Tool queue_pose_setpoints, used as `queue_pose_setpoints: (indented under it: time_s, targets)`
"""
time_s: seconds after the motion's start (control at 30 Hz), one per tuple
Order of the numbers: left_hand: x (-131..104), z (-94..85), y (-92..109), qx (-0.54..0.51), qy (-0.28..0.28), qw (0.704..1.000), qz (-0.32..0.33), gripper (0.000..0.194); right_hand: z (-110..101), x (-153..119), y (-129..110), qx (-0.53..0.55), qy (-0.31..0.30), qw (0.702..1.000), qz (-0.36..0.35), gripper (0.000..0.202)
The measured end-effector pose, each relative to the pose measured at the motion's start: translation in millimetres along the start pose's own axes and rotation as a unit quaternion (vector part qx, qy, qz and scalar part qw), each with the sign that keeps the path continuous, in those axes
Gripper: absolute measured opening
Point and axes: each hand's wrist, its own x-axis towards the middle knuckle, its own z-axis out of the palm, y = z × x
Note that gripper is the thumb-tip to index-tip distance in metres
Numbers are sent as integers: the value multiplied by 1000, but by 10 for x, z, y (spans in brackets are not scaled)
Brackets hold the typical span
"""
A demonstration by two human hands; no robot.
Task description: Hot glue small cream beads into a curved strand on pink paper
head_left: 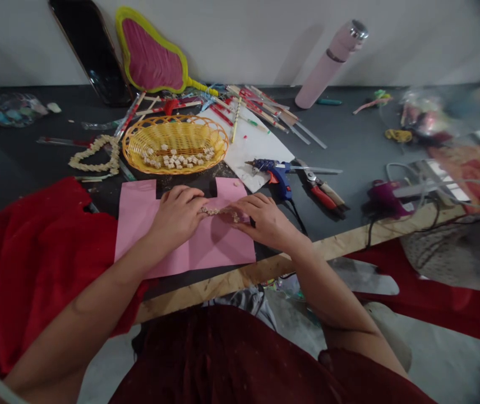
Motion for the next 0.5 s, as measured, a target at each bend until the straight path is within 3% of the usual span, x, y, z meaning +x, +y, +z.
queue_pose_setpoints:
  time_s: [0.27, 0.5]
  targets:
    - [-51, 46, -56, -13, 11, 1000, -6, 28, 111, 254, -303, -45, 6, 999, 13, 24]
    - [-60, 26, -40, 0, 17, 1000, -14, 26, 279, 326, -298, -52, 25, 998, 0, 21]
